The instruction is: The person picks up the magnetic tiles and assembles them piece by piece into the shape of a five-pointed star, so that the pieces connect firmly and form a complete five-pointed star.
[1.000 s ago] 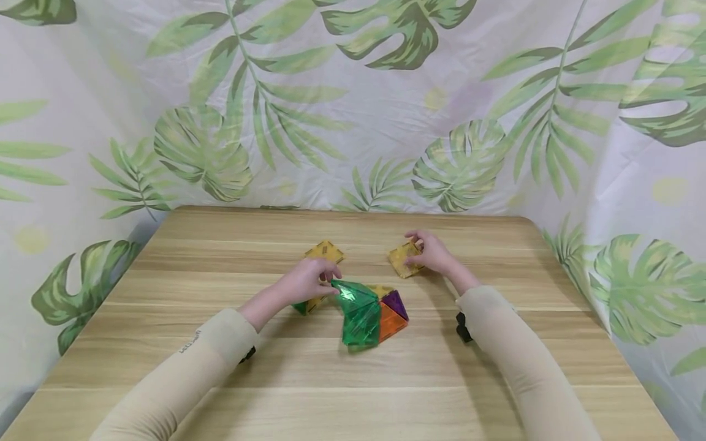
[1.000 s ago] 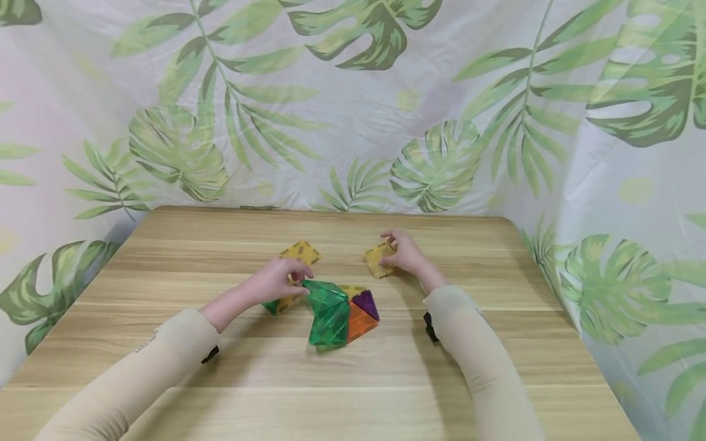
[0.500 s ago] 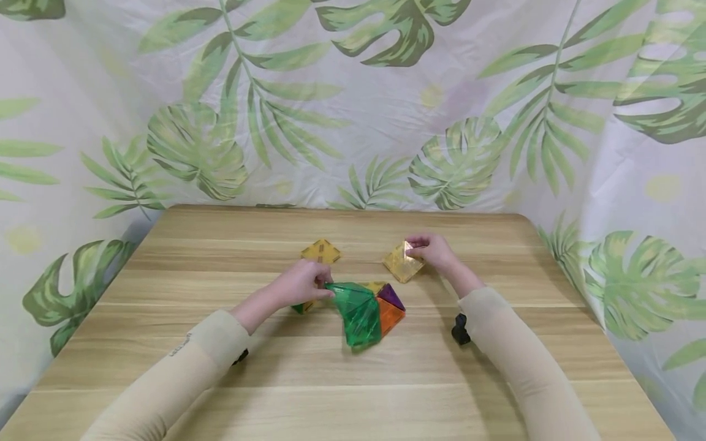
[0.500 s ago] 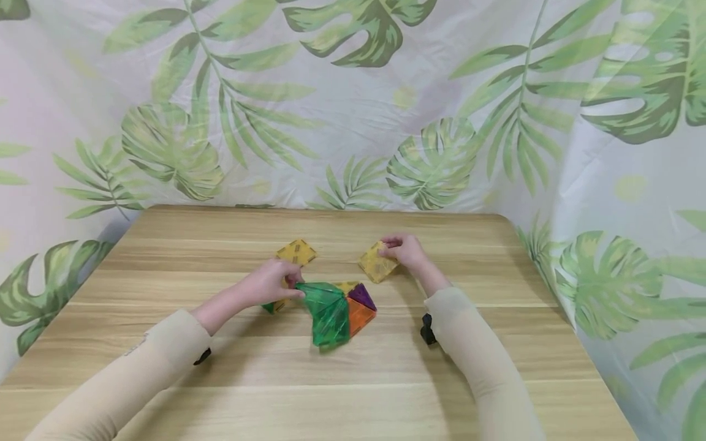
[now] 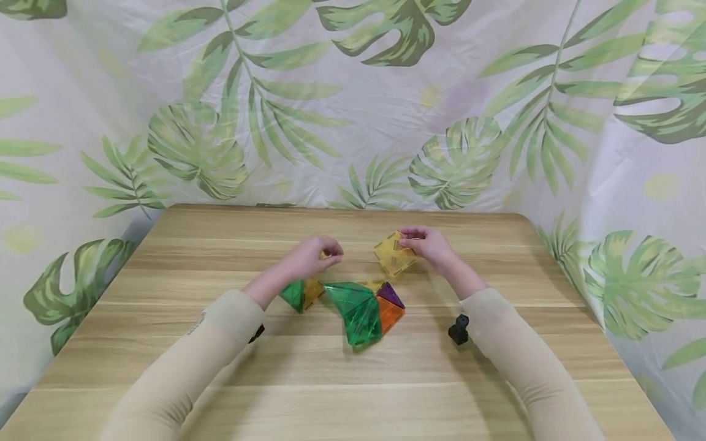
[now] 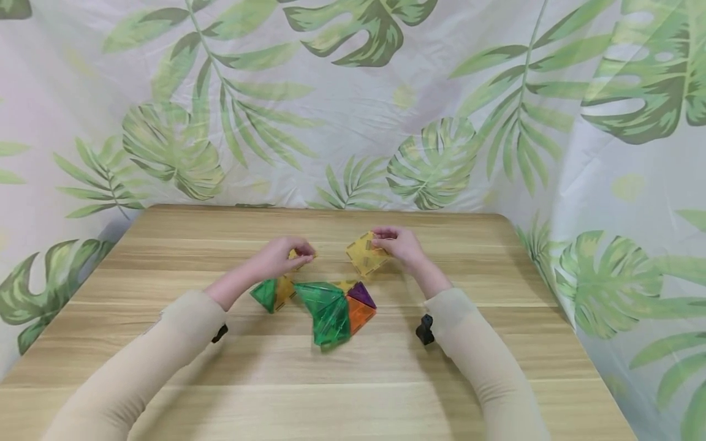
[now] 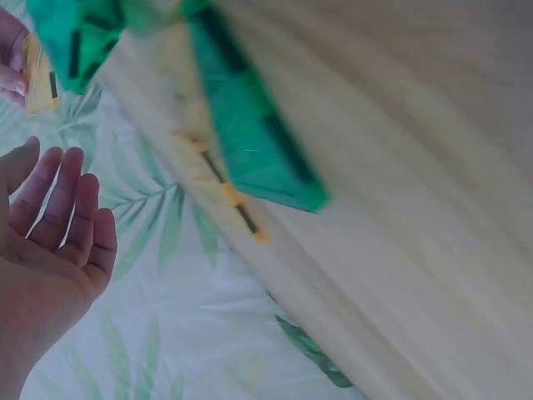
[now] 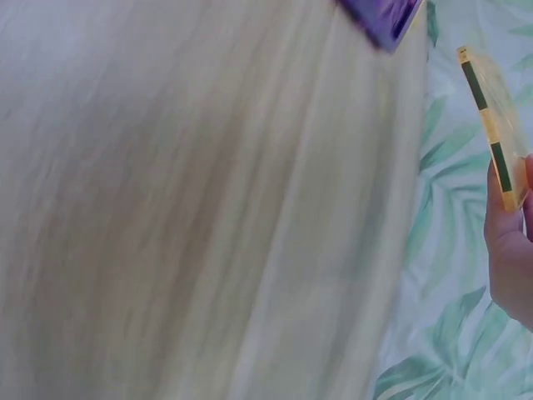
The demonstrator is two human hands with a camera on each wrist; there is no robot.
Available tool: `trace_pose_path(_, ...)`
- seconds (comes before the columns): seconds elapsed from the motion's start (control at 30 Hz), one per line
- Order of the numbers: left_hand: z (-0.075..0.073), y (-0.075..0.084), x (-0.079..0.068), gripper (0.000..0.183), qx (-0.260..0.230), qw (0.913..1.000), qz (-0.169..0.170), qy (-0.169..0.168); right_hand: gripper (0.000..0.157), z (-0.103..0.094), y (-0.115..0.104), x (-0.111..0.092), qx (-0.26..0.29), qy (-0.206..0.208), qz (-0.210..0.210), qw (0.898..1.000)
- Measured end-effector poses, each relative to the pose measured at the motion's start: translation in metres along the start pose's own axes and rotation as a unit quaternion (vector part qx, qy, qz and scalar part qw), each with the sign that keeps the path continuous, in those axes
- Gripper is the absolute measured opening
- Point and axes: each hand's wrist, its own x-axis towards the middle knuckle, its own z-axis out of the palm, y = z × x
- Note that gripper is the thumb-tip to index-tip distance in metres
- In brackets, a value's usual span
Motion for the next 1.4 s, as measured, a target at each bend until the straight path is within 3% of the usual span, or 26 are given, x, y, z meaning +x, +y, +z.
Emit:
trace_pose_path(0.3,0.003,0.009,0.032,0.030,-0.061,0.9979,-0.019,0.012,0.039,0.022,-0.016,-0.007,0.028,-0.057,-0.033,0.997)
trace_pose_path(0.47,0.008,0.013,0.042,0.023,-0.105,0.9943,-0.018,0.012,0.036,0.029,-0.023,-0.008,0.015,-0.073,-0.041,0.996)
trace_pose_path(0.9,0.014,0.015,0.039,0.013,-0.152,0.9879,-0.025,-0.021,0.035,0.033,-0.017,0.001,-0.022,-0.136,0.014,0.990)
trace_pose_path(1.1,0.022,0.008,0.038,0.014,-0.145,0.9866,-0.064,-0.036,0.036,0.040,-0.008,0.007,-0.005,-0.149,0.035,0.988)
trace_pose_path(1.4,0.035,-0.003,0.039,0.015,-0.144,0.9857,-0.080,-0.036,0.036,0.048,0.006,0.013,0.026,-0.147,0.059,0.987)
